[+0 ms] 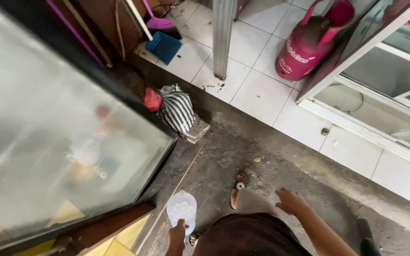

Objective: The person weighs powder into a bowl on a digital scale, retrieves ice from a refrigerator to put into a pitcher, and fills the pitcher with water from a dispenser.

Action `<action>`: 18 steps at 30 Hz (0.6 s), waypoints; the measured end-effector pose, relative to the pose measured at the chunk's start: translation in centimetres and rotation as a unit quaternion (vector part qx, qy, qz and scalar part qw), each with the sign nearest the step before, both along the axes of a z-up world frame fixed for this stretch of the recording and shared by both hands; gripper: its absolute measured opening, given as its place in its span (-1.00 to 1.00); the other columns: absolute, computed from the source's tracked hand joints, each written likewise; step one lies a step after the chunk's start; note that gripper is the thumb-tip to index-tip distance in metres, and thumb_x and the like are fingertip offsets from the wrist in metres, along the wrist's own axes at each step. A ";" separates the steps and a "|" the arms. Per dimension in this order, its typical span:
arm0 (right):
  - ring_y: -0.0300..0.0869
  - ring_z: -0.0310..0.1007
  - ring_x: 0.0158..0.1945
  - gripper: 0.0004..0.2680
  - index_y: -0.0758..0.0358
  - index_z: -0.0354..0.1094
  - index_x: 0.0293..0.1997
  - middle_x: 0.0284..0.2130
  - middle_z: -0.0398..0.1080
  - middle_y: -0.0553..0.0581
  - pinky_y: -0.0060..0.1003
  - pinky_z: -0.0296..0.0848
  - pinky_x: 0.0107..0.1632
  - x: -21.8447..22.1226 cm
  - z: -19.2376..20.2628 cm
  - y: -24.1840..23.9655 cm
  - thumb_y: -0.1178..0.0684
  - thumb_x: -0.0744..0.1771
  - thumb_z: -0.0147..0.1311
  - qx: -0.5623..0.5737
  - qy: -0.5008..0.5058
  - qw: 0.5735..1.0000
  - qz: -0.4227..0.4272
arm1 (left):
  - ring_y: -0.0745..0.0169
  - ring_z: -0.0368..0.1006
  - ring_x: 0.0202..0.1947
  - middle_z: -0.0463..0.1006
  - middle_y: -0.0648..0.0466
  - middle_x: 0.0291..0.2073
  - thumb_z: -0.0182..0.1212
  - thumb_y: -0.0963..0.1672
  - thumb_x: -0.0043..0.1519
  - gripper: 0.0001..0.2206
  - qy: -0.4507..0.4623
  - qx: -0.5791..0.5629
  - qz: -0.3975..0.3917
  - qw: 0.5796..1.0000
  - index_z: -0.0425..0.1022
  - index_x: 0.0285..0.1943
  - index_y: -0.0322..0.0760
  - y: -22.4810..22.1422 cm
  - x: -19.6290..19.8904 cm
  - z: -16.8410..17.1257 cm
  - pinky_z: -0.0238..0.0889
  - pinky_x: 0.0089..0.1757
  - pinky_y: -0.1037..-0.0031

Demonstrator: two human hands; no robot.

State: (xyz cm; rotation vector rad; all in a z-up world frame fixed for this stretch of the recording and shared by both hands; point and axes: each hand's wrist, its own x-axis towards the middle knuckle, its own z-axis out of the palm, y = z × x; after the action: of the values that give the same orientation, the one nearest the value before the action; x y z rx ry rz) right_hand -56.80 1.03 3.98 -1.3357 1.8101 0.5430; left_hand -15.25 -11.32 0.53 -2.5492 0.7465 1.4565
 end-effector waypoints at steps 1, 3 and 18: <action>0.02 0.17 0.20 -0.56 0.05 -0.08 0.28 0.19 0.04 0.11 -0.01 0.22 0.19 -3.0 0.2 0.8 -0.22 0.32 -0.03 0.004 -0.002 1.000 -0.007 | 0.06 0.44 -0.35 0.64 0.02 -0.32 0.05 0.06 0.05 -0.60 -0.002 0.004 -0.007 1.000 0.70 -0.45 -0.28 -2.1 -3.4 1.3 0.18 -0.23 0.40; -0.05 0.25 0.18 -0.55 0.02 -0.07 0.31 0.24 0.04 0.06 -0.09 0.35 0.19 -8.4 0.4 2.6 -0.19 0.30 -0.03 -0.004 0.012 0.986 -0.168 | 0.11 0.39 -0.43 0.53 0.02 -0.30 -0.18 0.14 0.14 -0.54 -0.028 0.019 -0.149 0.988 0.61 -0.49 -0.01 -6.0 -9.8 3.6 0.21 -0.30 0.38; 0.18 0.32 0.10 -0.64 0.15 0.15 0.21 0.08 0.26 0.27 0.10 0.26 0.13 -24.6 5.8 -29.2 -0.11 0.31 -0.11 -0.179 -0.089 0.968 -0.149 | 0.33 0.13 -0.75 0.29 0.12 -0.86 0.16 -0.08 0.05 -0.65 0.291 -0.407 -0.071 0.863 0.29 -0.82 -0.22 -36.4 -45.2 18.9 0.05 -0.57 0.57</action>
State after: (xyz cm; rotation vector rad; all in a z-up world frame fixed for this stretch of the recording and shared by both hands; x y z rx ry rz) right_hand -81.36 -28.16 9.82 -1.2610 1.9701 -0.0696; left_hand -60.46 -47.73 19.41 -2.3904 1.9557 2.2416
